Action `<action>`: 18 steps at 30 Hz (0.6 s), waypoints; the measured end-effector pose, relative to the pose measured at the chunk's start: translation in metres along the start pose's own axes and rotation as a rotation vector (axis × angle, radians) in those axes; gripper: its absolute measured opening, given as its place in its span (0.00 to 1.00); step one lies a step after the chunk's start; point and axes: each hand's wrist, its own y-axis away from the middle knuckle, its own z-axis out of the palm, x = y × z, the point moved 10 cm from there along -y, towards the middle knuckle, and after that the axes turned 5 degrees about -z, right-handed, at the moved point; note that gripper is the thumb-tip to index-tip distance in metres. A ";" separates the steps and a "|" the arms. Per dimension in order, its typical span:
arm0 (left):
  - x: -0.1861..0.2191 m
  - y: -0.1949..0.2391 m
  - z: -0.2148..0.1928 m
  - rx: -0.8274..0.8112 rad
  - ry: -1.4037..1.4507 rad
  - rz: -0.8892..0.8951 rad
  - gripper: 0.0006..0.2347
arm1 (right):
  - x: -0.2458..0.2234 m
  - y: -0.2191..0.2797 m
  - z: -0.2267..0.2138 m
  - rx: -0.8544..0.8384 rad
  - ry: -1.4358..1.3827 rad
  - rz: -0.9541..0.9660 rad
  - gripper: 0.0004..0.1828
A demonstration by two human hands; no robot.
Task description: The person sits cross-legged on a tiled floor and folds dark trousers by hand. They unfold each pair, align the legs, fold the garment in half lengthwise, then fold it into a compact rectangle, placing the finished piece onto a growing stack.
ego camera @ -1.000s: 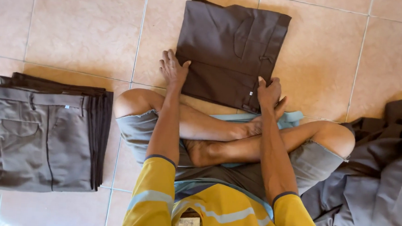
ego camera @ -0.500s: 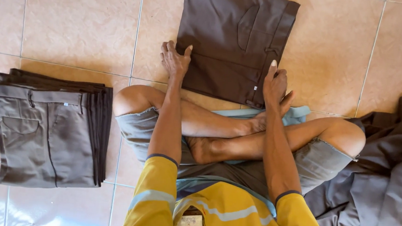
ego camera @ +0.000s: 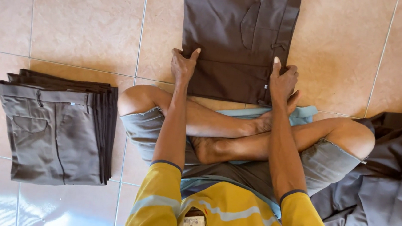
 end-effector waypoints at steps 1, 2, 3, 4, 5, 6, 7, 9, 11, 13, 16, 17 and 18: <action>-0.001 -0.001 0.001 0.009 -0.001 0.001 0.32 | 0.003 -0.002 0.004 -0.001 -0.008 -0.004 0.32; 0.001 -0.002 0.003 0.001 -0.028 0.028 0.32 | 0.006 -0.003 0.011 -0.036 0.068 -0.011 0.34; 0.003 -0.002 0.006 -0.005 -0.053 0.054 0.33 | 0.009 -0.005 0.018 -0.071 0.145 -0.020 0.36; 0.001 -0.004 0.006 0.005 -0.052 0.053 0.33 | 0.012 -0.006 0.024 -0.072 0.138 -0.028 0.36; 0.002 -0.005 0.010 -0.004 -0.051 0.070 0.32 | 0.017 -0.009 0.030 -0.099 0.151 -0.021 0.37; 0.002 -0.005 0.013 -0.013 -0.050 0.088 0.32 | 0.022 -0.012 0.037 -0.125 0.166 -0.014 0.38; 0.000 -0.006 0.015 -0.002 -0.042 0.086 0.32 | 0.027 -0.016 0.039 -0.123 0.163 -0.027 0.38; -0.004 -0.007 0.022 -0.022 -0.065 0.075 0.32 | 0.044 -0.024 0.050 -0.176 0.059 0.022 0.40; -0.001 -0.001 0.016 -0.046 -0.058 0.036 0.31 | 0.043 -0.028 0.050 -0.192 0.062 0.031 0.40; -0.002 0.003 0.014 -0.076 -0.054 -0.003 0.30 | 0.048 -0.031 0.052 -0.209 0.068 0.046 0.39; -0.004 0.001 0.021 -0.118 -0.072 -0.017 0.29 | 0.053 -0.040 0.058 -0.213 0.075 0.000 0.39; -0.006 -0.002 0.028 -0.125 -0.057 -0.013 0.28 | 0.053 -0.044 0.059 -0.194 0.069 -0.034 0.36; -0.009 -0.005 0.034 -0.132 -0.043 -0.008 0.27 | 0.053 -0.048 0.060 -0.175 0.064 -0.068 0.33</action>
